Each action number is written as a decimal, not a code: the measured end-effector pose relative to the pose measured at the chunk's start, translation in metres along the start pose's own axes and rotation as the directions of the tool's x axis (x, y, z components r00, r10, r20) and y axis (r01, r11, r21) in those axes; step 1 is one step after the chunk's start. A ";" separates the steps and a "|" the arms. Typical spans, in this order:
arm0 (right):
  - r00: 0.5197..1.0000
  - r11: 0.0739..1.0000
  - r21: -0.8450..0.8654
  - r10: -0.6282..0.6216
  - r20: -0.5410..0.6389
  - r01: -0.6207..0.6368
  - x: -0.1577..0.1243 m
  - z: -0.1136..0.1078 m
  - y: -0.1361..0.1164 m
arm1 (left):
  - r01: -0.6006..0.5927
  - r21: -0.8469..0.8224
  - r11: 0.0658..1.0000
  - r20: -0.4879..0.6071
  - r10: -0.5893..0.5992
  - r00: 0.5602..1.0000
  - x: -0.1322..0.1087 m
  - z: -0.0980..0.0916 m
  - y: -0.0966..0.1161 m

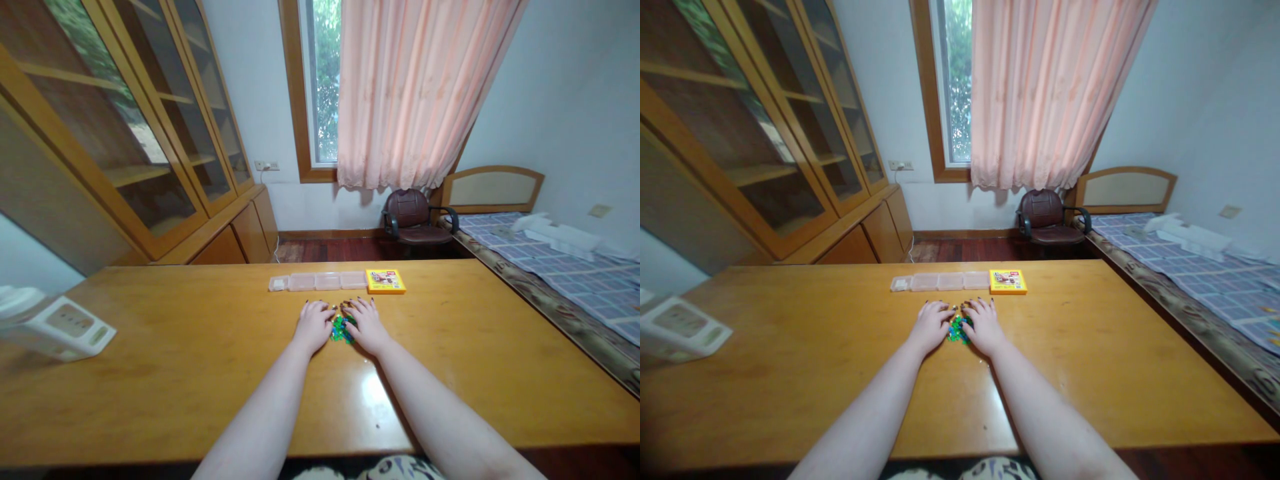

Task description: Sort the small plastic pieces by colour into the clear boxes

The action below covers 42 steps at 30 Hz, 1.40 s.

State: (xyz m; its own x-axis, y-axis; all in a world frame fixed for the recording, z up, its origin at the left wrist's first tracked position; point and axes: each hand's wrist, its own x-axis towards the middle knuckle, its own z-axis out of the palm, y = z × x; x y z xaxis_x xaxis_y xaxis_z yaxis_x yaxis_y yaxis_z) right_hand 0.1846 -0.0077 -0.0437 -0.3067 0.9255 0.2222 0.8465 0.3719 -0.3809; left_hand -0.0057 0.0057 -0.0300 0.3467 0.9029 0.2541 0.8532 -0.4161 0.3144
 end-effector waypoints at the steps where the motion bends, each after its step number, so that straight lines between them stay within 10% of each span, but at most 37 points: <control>1: 1.000 1.000 0.002 0.002 -0.003 -0.002 0.000 0.000 0.000 | 0.000 0.012 1.000 0.000 0.000 1.000 0.000 0.000 0.001; 24: 1.000 0.999 0.038 0.004 0.002 -0.004 0.001 0.000 0.001 | 0.019 0.052 0.998 0.104 -0.025 0.994 -0.001 0.012 -0.002; 31: 0.997 0.999 0.002 -0.043 0.068 0.043 -0.001 -0.004 -0.001 | 0.055 0.042 0.998 -0.033 -0.054 0.998 0.000 -0.006 -0.006; 42: 0.997 0.997 0.023 -0.070 0.046 0.069 -0.001 -0.005 -0.001 | 0.014 0.109 0.994 0.195 -0.035 0.980 -0.007 -0.023 0.004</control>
State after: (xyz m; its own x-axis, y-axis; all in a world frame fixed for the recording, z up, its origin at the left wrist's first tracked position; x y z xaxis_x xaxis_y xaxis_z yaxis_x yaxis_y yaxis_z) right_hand 0.1866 -0.0096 -0.0389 -0.3846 0.8996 0.2066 0.8132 0.4362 -0.3852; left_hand -0.0139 -0.0051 -0.0092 0.3863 0.9205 0.0593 0.8952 -0.3896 0.2163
